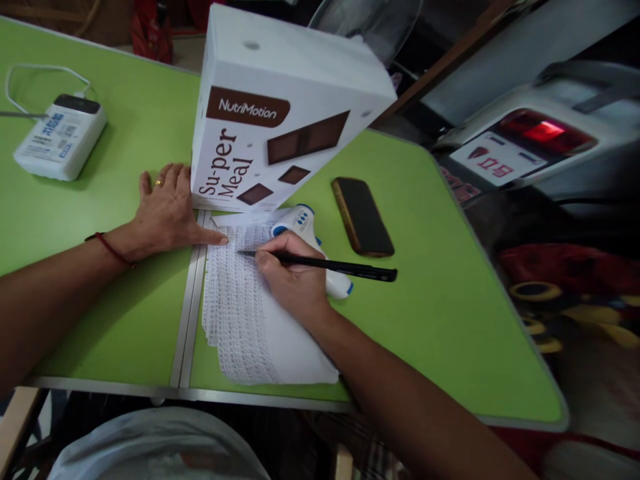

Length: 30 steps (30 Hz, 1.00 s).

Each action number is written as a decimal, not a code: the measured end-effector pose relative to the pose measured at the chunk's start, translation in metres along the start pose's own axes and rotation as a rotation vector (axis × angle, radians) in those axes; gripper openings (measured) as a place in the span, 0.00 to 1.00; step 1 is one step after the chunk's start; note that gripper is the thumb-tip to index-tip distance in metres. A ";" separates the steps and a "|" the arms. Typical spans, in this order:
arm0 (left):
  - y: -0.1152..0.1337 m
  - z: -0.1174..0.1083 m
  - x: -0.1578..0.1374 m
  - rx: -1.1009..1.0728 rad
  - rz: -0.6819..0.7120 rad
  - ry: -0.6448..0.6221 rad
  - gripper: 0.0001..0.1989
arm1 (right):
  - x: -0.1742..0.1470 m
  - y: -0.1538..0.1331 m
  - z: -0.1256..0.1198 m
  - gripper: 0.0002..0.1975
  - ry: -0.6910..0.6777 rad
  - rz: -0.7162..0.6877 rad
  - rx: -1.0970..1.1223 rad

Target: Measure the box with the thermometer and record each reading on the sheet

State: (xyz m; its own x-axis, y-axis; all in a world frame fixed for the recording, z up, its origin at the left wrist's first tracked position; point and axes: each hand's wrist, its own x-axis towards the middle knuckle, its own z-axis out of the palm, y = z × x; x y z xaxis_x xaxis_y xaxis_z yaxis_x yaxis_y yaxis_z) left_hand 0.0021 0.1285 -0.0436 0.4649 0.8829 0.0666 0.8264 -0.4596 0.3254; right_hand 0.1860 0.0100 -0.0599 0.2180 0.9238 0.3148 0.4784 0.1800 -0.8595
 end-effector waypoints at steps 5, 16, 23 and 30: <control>-0.003 0.003 0.000 0.014 0.013 0.007 0.69 | 0.000 0.000 0.000 0.05 -0.004 0.003 -0.001; -0.007 0.006 0.001 0.020 0.031 0.017 0.68 | 0.001 -0.001 0.000 0.04 0.013 0.010 -0.009; -0.009 0.008 0.001 0.016 0.043 0.039 0.67 | 0.000 -0.002 0.001 0.04 0.032 0.011 -0.020; -0.007 0.005 0.001 0.012 0.038 0.024 0.66 | 0.001 -0.002 -0.002 0.04 0.019 0.005 -0.008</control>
State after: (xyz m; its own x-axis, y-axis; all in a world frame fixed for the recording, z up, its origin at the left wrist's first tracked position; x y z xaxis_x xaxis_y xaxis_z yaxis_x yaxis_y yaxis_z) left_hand -0.0016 0.1317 -0.0509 0.4879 0.8670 0.1014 0.8124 -0.4935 0.3104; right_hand 0.1870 0.0098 -0.0569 0.2361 0.9182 0.3180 0.4841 0.1726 -0.8578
